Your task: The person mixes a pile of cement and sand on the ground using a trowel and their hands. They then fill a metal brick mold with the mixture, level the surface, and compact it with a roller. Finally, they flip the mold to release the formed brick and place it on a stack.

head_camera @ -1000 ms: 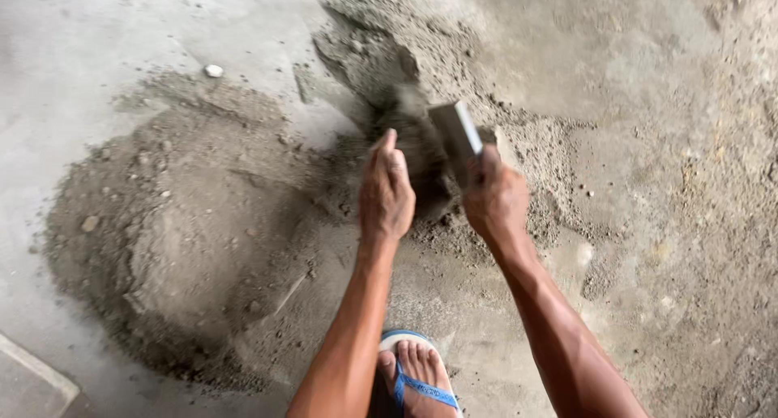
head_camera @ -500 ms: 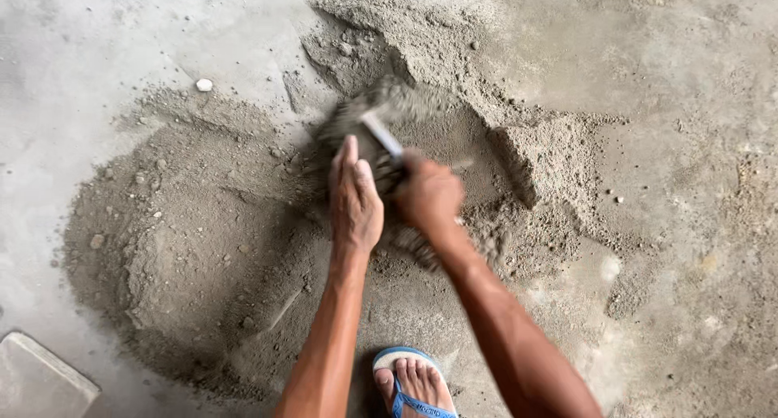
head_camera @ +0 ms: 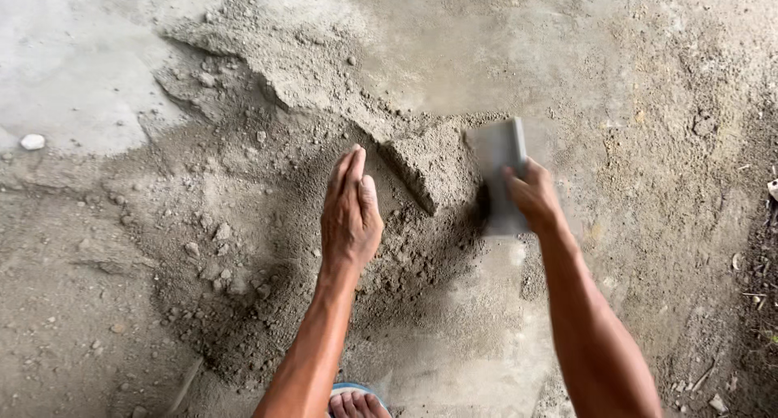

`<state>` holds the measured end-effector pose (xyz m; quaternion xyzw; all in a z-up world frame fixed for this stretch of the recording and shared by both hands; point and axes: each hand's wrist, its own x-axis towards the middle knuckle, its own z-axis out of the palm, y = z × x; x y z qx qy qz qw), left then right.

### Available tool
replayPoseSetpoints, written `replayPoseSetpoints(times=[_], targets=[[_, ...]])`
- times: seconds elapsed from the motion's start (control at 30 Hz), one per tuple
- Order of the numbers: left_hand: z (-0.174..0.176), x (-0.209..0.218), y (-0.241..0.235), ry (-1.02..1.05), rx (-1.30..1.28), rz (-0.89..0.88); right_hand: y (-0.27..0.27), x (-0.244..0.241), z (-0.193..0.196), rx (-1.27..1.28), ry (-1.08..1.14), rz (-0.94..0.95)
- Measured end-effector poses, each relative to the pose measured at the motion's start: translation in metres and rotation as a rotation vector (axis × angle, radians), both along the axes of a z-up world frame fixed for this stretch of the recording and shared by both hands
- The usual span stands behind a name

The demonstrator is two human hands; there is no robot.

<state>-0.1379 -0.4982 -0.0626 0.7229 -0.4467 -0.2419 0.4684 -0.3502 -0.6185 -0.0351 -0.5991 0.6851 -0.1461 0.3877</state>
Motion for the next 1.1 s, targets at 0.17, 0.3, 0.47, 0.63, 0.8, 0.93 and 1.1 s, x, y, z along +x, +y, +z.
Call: replayPoseSetpoints(times=[0.17, 0.3, 0.47, 0.63, 0.8, 0.93, 1.1], targets=[[-0.003, 0.039, 0.016, -0.278, -0.061, 0.09, -0.017, 0.038, -0.118, 0.137, 0.061, 0.152], [0.001, 0.083, 0.047, -0.382, -0.016, 0.234, 0.031, 0.115, -0.107, 0.25, 0.103, 0.246], [0.006, 0.126, 0.112, -0.284, 0.149, 0.4, 0.133, 0.225, -0.069, 0.299, 0.102, 0.375], [-0.006, 0.171, 0.186, -0.451, 0.167, 0.578, 0.202, 0.302, -0.082, 0.264, -0.023, 0.493], [0.028, 0.205, 0.243, -0.395, 0.037, 0.708, 0.244, 0.346, 0.013, -0.169, 0.078, 0.897], [0.057, 0.183, 0.228, -0.448, 0.01, 0.66, 0.202, 0.31, 0.02, -0.323, 0.337, 0.926], [0.038, 0.089, 0.143, -0.288, -0.172, 0.28, 0.11, 0.141, 0.05, -0.149, -0.096, 0.499]])
